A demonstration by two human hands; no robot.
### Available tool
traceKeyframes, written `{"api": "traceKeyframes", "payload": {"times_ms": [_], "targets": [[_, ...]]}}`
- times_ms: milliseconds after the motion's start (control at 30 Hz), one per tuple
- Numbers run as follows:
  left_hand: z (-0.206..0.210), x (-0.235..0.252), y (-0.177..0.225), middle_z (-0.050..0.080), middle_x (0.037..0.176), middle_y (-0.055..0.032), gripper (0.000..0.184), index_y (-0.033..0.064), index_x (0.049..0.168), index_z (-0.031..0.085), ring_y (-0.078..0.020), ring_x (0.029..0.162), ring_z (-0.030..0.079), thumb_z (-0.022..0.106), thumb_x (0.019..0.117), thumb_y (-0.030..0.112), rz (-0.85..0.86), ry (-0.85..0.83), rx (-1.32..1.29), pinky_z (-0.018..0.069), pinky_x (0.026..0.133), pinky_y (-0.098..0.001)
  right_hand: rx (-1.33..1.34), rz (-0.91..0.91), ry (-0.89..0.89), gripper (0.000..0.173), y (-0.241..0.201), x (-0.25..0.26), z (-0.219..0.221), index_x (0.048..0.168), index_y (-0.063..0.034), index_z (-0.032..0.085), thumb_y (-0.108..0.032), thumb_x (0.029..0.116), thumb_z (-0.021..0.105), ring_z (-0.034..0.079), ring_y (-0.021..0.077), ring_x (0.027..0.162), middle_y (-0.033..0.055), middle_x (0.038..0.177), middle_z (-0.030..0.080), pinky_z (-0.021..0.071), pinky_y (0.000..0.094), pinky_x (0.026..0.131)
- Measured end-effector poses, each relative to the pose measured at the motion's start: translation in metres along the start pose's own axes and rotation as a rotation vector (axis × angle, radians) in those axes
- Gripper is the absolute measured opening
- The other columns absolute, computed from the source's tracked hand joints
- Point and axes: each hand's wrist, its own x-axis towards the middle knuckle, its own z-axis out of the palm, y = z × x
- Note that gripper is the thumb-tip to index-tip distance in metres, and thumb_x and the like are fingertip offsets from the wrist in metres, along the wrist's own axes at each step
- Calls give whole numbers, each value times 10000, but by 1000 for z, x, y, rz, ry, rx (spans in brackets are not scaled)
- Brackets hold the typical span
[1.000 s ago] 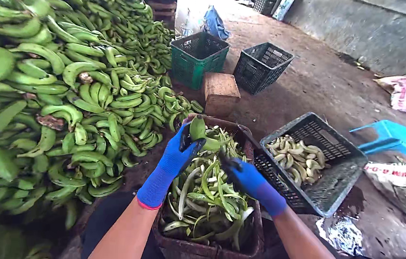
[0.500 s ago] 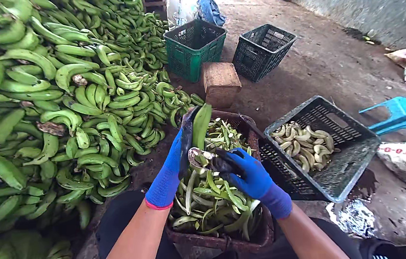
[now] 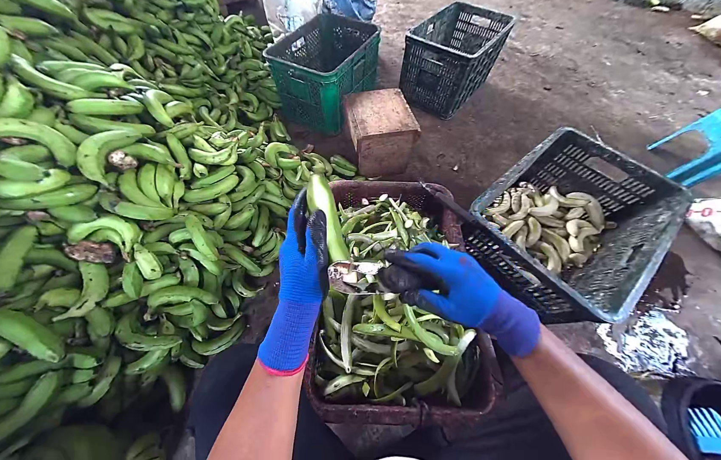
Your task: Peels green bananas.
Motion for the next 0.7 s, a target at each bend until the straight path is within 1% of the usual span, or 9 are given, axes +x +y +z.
{"api": "traceKeyframes", "payload": {"times_ms": [67, 167, 267, 333, 400, 467, 533, 600, 700], "targets": [[2, -7, 4, 619, 1266, -10, 482, 167, 1555, 361, -18, 977, 627, 386, 1086, 270, -7, -48, -112, 537, 843, -229, -6, 7, -20, 492, -2, 7, 0, 1387, -165, 657, -282, 911, 687, 677, 363, 1057, 187, 1203, 687, 542, 584, 870], [-1, -17, 12, 654, 1077, 23, 461, 132, 1515, 370, -15, 843, 635, 358, 1068, 241, -142, -356, -194, 558, 755, -206, -176, -8, 185, 541, 15, 23, -17, 1388, -197, 658, -346, 874, 739, 650, 414, 1044, 221, 1171, 670, 524, 608, 862], [-2, -20, 13, 682, 1135, -18, 491, 171, 1544, 391, -66, 893, 668, 371, 1069, 289, -215, -522, -79, 574, 791, -255, -239, 142, 292, 540, 27, 29, -33, 1443, -200, 605, -308, 920, 688, 620, 440, 1147, 249, 1247, 641, 502, 610, 940], [3, -19, 8, 661, 1168, -37, 465, 137, 1524, 406, -66, 929, 654, 347, 1076, 244, -205, -404, -86, 560, 818, -263, -204, 149, 269, 546, 20, 22, -31, 1425, -155, 612, -252, 899, 724, 625, 434, 1121, 247, 1226, 637, 512, 614, 920], [5, -13, 3, 624, 1197, -35, 442, 104, 1511, 393, -41, 959, 619, 325, 1096, 240, -166, -188, -143, 535, 838, -249, -141, 21, 197, 562, 10, 11, -14, 1371, -145, 658, -289, 835, 749, 649, 389, 1055, 207, 1172, 663, 538, 591, 874], [8, -10, 5, 609, 1233, -9, 452, 117, 1530, 344, -10, 997, 624, 350, 1103, 265, -121, 14, -238, 537, 871, -227, -100, -111, 110, 517, 4, 6, 5, 1323, -174, 705, -386, 853, 722, 664, 347, 1056, 167, 1163, 692, 540, 558, 879], [10, -13, 9, 625, 1181, 20, 441, 153, 1525, 334, -12, 951, 643, 373, 1102, 273, -114, 55, -324, 558, 822, -220, -82, -146, 93, 487, 5, 12, 8, 1307, -155, 713, -358, 864, 719, 668, 370, 1067, 186, 1183, 693, 544, 566, 879], [8, -21, 11, 623, 1100, 60, 416, 166, 1498, 357, 20, 906, 622, 362, 1091, 252, -167, -154, -330, 547, 784, -188, -73, -106, 141, 527, 15, 24, -4, 1345, -134, 682, -279, 842, 744, 651, 409, 1074, 225, 1192, 670, 531, 591, 888], [4, -23, 15, 674, 1071, 1, 482, 167, 1514, 395, -45, 855, 662, 409, 1054, 306, -275, -558, -180, 579, 755, -234, -47, 80, 211, 534, 32, 38, -25, 1438, -163, 605, -219, 911, 671, 622, 384, 1146, 224, 1265, 635, 499, 587, 968]]}}
